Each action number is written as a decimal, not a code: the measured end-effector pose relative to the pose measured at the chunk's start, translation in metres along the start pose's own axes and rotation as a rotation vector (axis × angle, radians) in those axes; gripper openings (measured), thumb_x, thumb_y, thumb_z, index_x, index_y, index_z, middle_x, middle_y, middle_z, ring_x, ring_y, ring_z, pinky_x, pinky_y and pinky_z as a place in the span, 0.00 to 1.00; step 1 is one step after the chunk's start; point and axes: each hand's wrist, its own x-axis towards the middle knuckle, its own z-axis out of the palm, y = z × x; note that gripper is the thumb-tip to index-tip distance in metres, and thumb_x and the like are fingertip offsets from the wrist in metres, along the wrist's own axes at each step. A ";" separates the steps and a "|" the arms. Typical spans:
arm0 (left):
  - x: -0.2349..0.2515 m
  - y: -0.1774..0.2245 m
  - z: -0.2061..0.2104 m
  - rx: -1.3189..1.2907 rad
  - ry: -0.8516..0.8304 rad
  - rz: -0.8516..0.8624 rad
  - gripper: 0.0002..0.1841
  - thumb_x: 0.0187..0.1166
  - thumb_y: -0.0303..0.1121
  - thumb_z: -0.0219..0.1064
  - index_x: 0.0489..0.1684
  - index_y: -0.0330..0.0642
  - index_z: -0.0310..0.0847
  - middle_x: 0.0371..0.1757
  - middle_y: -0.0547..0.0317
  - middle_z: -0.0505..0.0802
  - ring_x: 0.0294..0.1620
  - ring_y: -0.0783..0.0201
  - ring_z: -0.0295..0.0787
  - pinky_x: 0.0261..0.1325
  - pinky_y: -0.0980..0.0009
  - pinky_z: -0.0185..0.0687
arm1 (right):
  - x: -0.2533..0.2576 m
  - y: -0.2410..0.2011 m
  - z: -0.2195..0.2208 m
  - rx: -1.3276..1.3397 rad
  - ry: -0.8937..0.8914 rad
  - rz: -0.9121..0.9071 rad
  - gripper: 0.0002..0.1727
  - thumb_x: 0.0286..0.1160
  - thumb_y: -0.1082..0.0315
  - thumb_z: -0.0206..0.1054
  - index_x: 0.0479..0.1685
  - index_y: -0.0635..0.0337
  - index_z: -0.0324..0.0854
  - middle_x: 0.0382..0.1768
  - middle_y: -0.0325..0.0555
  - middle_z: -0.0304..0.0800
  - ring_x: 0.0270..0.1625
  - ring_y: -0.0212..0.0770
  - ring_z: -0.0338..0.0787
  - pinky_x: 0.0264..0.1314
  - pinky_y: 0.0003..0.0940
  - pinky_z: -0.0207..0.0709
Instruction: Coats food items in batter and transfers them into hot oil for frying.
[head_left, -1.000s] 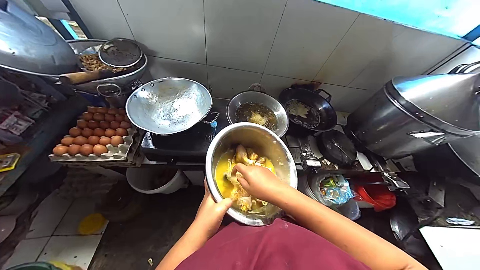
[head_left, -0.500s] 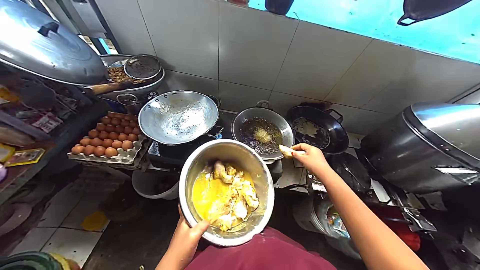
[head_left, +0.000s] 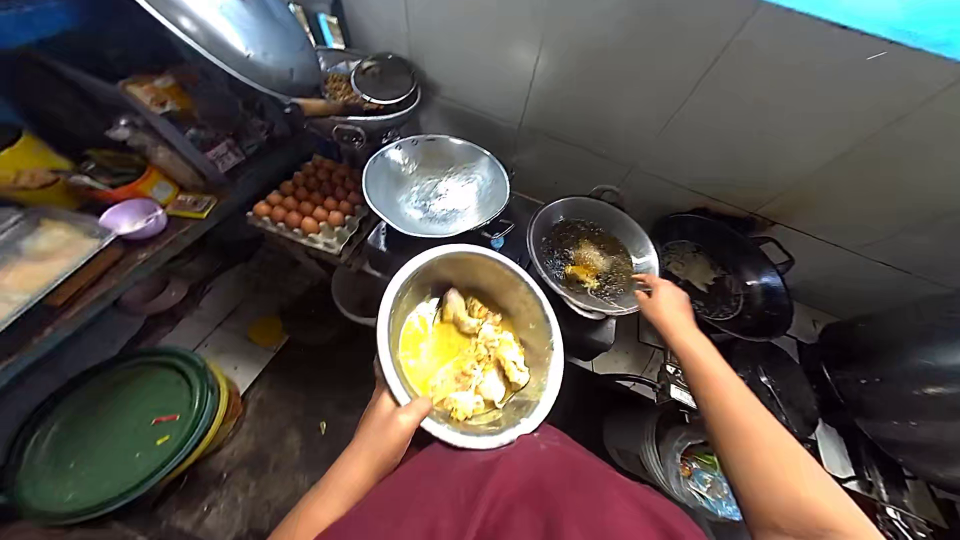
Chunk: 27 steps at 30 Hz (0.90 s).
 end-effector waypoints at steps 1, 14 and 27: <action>0.003 0.000 -0.002 0.003 -0.018 -0.002 0.54 0.55 0.23 0.68 0.91 0.34 0.40 0.71 0.52 0.83 0.60 0.78 0.87 0.62 0.80 0.83 | -0.011 -0.003 -0.010 -0.014 0.032 -0.025 0.20 0.83 0.71 0.61 0.72 0.61 0.82 0.68 0.69 0.85 0.73 0.70 0.83 0.76 0.72 0.70; 0.041 0.009 0.001 0.247 -0.450 0.019 0.58 0.52 0.34 0.75 0.93 0.45 0.42 0.72 0.54 0.83 0.65 0.70 0.86 0.68 0.65 0.84 | -0.142 -0.187 0.016 -0.086 -0.049 -0.358 0.22 0.78 0.65 0.70 0.71 0.60 0.84 0.61 0.60 0.90 0.66 0.61 0.89 0.69 0.63 0.80; 0.050 0.004 -0.020 0.319 -0.560 0.023 0.60 0.50 0.39 0.76 0.93 0.48 0.42 0.71 0.53 0.83 0.66 0.69 0.85 0.68 0.62 0.83 | -0.173 -0.211 0.043 -0.309 -0.160 -0.553 0.24 0.77 0.70 0.65 0.71 0.43 0.86 0.47 0.60 0.91 0.52 0.62 0.92 0.51 0.62 0.84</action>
